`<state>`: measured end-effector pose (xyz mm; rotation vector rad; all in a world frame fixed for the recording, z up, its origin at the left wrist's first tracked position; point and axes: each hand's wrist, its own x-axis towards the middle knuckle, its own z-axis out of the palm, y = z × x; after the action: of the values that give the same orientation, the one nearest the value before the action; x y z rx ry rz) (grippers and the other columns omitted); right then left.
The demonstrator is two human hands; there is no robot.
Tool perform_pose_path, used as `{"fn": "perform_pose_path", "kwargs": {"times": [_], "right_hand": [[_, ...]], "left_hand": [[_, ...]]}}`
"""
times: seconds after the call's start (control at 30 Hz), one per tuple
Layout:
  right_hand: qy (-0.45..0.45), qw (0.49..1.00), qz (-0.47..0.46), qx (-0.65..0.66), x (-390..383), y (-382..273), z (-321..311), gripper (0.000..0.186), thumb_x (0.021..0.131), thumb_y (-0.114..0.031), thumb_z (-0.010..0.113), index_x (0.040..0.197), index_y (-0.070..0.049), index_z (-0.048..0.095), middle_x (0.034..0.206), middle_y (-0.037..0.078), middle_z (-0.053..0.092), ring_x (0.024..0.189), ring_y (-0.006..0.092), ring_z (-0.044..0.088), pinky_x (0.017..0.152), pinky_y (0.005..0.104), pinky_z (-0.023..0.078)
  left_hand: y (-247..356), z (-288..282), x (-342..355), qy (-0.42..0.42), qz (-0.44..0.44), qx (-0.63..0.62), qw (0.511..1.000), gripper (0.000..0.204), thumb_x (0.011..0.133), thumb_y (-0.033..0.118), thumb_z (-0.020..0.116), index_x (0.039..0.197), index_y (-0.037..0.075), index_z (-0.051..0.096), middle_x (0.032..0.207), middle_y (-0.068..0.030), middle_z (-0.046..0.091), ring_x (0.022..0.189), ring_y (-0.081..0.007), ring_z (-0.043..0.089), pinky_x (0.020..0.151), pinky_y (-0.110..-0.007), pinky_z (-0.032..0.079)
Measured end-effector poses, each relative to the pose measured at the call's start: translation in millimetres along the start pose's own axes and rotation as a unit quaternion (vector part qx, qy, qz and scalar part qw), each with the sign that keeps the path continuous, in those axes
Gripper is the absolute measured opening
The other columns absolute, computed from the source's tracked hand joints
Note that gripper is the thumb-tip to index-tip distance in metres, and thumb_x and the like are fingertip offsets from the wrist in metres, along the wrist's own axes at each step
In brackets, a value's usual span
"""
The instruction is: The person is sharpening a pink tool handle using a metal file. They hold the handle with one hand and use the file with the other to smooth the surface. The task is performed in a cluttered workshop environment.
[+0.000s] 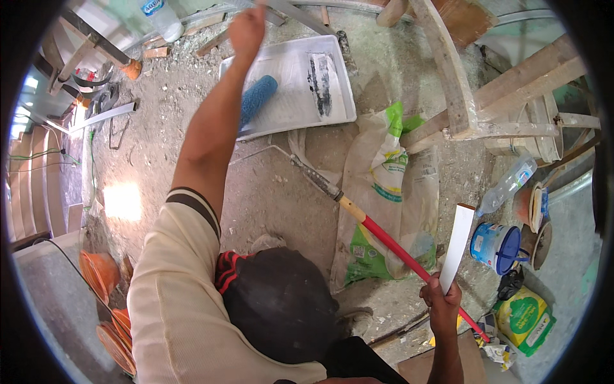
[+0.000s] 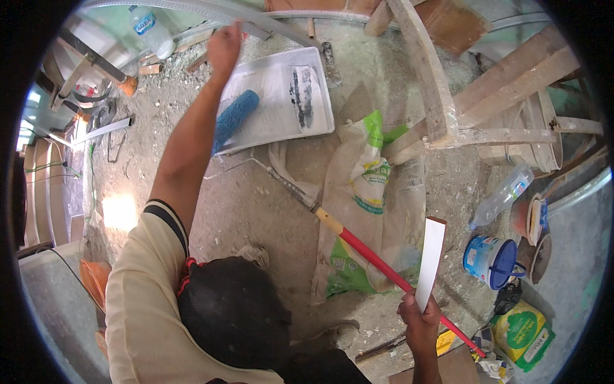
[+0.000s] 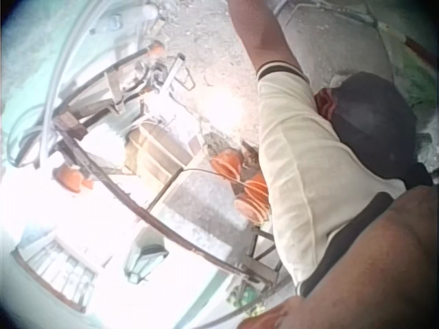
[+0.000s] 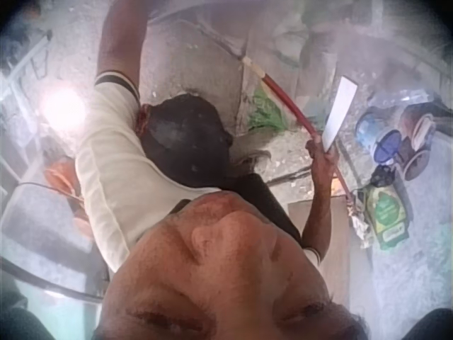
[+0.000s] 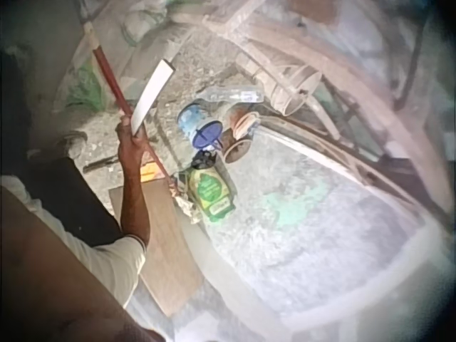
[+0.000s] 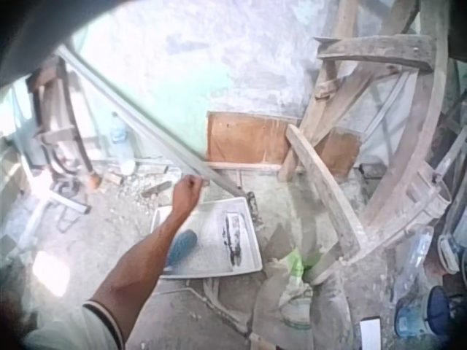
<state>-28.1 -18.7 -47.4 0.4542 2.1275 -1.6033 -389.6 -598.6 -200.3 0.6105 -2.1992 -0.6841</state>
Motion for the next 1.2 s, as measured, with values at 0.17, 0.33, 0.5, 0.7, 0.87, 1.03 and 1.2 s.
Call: {"fn": "perform_pose_path", "kwargs": {"times": [0.17, 0.33, 0.5, 0.7, 0.87, 1.03, 1.2], "right_hand": [[-0.024, 1.000, -0.004, -0.015, 7, 4, 1, 0.019, 0.102, -0.021, 0.064, 0.100, -0.003, 0.060, 0.073, 0.000, 0.057, 0.061, 0.0055, 0.048, 0.055, 0.0227, 0.037], [-0.012, 0.999, 0.013, -0.050, 5, 0, 6, 0.021, 0.101, -0.023, 0.065, 0.099, -0.003, 0.060, 0.071, 0.000, 0.056, 0.060, 0.0055, 0.047, 0.055, 0.0230, 0.037], [-0.021, 0.997, -0.013, -0.069, 8, -11, 17, 0.022, 0.103, -0.024, 0.063, 0.096, -0.004, 0.057, 0.067, -0.001, 0.052, 0.057, 0.0065, 0.044, 0.053, 0.0241, 0.035], [-0.020, 0.999, -0.006, -0.041, 2, -8, 11, 0.020, 0.102, -0.023, 0.065, 0.099, -0.003, 0.060, 0.072, -0.001, 0.056, 0.062, 0.0054, 0.048, 0.056, 0.0225, 0.037], [-0.011, 0.999, 0.001, -0.046, -1, -7, 10, 0.021, 0.102, -0.023, 0.065, 0.098, -0.003, 0.060, 0.072, -0.001, 0.056, 0.063, 0.0054, 0.048, 0.056, 0.0227, 0.037], [-0.030, 0.998, -0.022, -0.049, 3, -8, 11, 0.022, 0.104, -0.025, 0.063, 0.095, -0.005, 0.057, 0.069, 0.001, 0.055, 0.058, 0.0062, 0.044, 0.053, 0.0242, 0.035], [-0.014, 0.998, -0.015, -0.052, -3, -5, 8, 0.021, 0.102, -0.023, 0.065, 0.100, -0.003, 0.060, 0.072, 0.000, 0.057, 0.062, 0.0051, 0.048, 0.055, 0.0225, 0.037]], "left_hand": [[-109, -23, 44, 0.134, -0.062, -0.040, 0.988, 0.035, 0.083, 0.030, 0.078, 0.106, 0.004, 0.074, 0.102, -0.0191, 0.076, 0.098, -0.0329, 0.073, 0.088, -0.043, 0.055], [-23, 6, -39, -0.229, -0.051, 0.057, 0.971, 0.027, 0.088, 0.024, 0.074, 0.112, 0.012, 0.068, 0.098, -0.0180, 0.076, 0.096, -0.0340, 0.073, 0.090, -0.040, 0.054], [-1, 58, -115, -0.419, 0.212, -0.038, 0.882, 0.026, 0.088, 0.012, 0.065, 0.112, 0.010, 0.056, 0.094, -0.0201, 0.071, 0.100, -0.0424, 0.068, 0.089, -0.048, 0.052], [13, 41, -145, -0.509, 0.263, 0.078, 0.816, 0.032, 0.083, -0.001, 0.057, 0.113, 0.009, 0.056, 0.089, -0.0234, 0.070, 0.091, -0.0437, 0.069, 0.082, -0.053, 0.052], [23, 21, -152, -0.539, 0.287, 0.088, 0.787, 0.028, 0.084, -0.002, 0.055, 0.110, 0.008, 0.057, 0.089, -0.0234, 0.070, 0.090, -0.0429, 0.070, 0.080, -0.053, 0.052], [24, 12, -150, -0.541, 0.294, 0.092, 0.783, 0.025, 0.084, -0.001, 0.055, 0.107, 0.008, 0.056, 0.088, -0.0221, 0.070, 0.089, -0.0423, 0.070, 0.080, -0.054, 0.052], [28, 21, -141, -0.520, 0.331, 0.090, 0.782, 0.022, 0.085, 0.000, 0.057, 0.105, 0.010, 0.052, 0.086, -0.0182, 0.070, 0.087, -0.0396, 0.071, 0.075, -0.053, 0.050]]}}
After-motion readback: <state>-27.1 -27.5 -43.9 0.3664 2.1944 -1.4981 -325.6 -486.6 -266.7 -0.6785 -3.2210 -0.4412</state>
